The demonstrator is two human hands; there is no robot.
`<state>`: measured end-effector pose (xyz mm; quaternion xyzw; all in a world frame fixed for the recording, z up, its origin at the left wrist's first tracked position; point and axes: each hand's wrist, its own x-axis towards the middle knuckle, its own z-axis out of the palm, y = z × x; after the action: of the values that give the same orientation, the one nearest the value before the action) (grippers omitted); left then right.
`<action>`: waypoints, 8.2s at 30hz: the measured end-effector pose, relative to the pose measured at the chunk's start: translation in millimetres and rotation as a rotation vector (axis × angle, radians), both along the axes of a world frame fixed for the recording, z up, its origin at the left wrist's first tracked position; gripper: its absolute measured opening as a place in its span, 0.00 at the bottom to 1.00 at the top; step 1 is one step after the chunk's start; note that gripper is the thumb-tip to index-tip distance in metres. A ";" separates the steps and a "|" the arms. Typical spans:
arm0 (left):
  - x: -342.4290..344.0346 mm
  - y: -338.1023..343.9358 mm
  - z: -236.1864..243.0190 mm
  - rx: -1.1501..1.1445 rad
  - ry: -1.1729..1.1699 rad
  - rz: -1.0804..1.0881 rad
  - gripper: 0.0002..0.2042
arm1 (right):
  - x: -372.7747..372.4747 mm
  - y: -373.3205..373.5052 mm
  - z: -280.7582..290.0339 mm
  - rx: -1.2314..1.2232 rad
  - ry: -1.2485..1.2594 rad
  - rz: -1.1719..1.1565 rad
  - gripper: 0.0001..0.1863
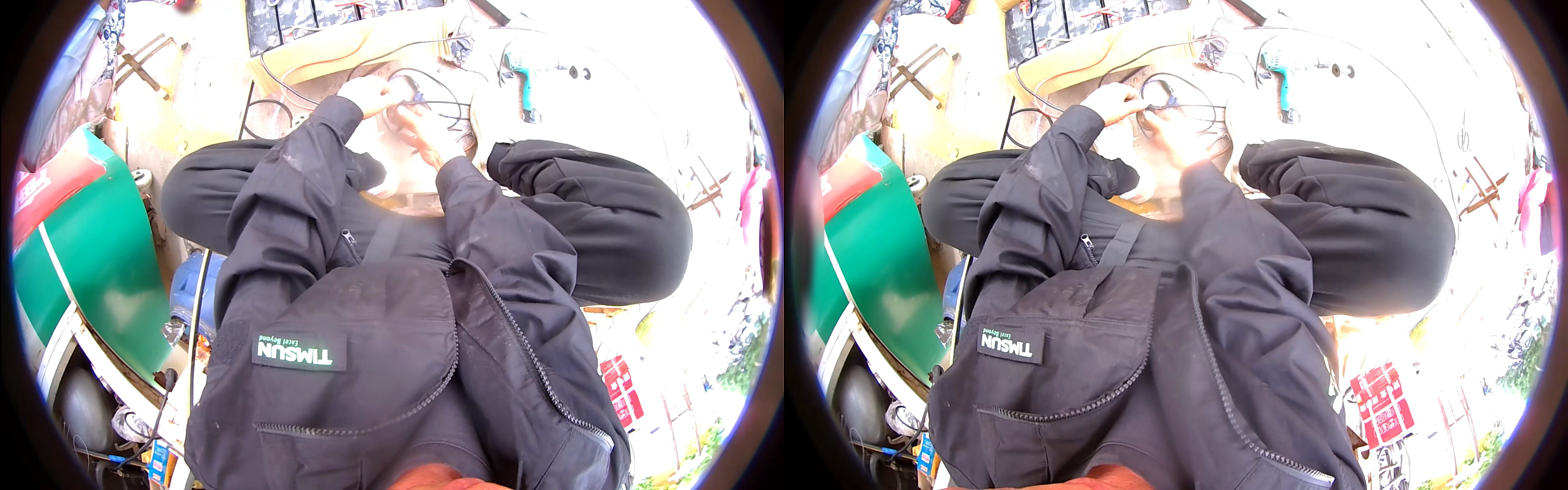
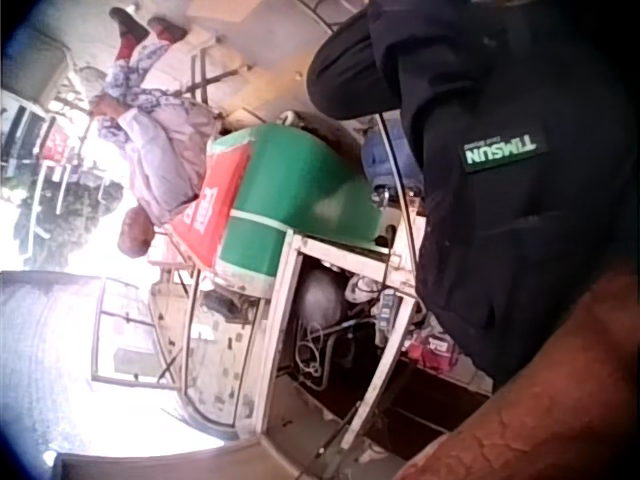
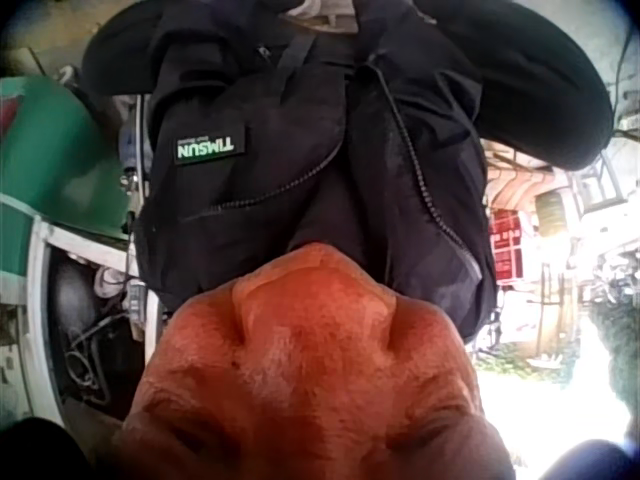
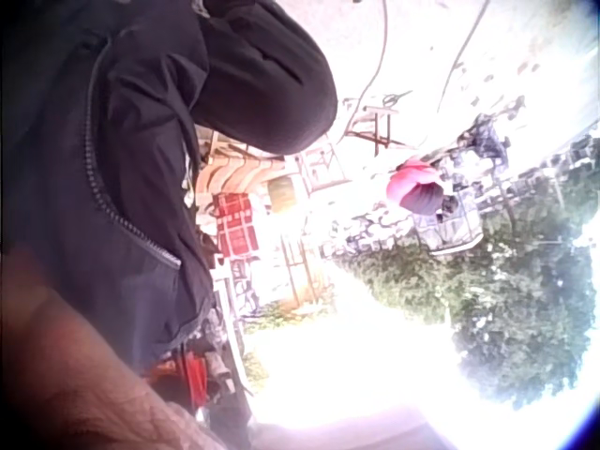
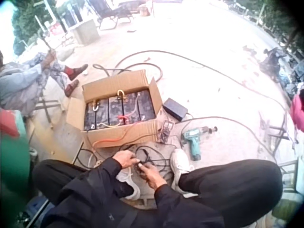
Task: The person sits on the ground and works on a battery pack placed in a cardboard box. They use a multimeter to measure voltage at the battery terminals and manipulate wires connected to the pack. The person also handles a power drill and a red plastic object during the process.
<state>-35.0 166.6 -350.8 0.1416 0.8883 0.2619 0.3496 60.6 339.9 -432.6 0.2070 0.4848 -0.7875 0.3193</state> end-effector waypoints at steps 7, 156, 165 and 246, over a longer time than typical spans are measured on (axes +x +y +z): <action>3.8 -7.6 -22.7 -0.026 0.126 -0.001 0.18 | 15.0 0.6 -19.3 0.116 0.170 0.073 0.26; 8.6 3.0 -42.1 -0.120 0.003 -0.108 0.22 | 13.3 5.5 -28.2 0.172 -0.153 -0.060 0.23; -8.7 8.1 -35.4 -0.100 -0.281 -0.048 0.28 | -1.7 -19.1 -32.4 -0.283 -0.058 -0.359 0.14; -7.8 13.6 -41.7 -0.058 -0.163 -0.147 0.27 | 2.2 -10.6 -47.1 -0.157 -0.022 -0.173 0.18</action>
<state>-42.8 180.3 -392.5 0.1742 0.8514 0.2204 0.4430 62.8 329.3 -479.7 0.2310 0.3983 -0.8454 0.2706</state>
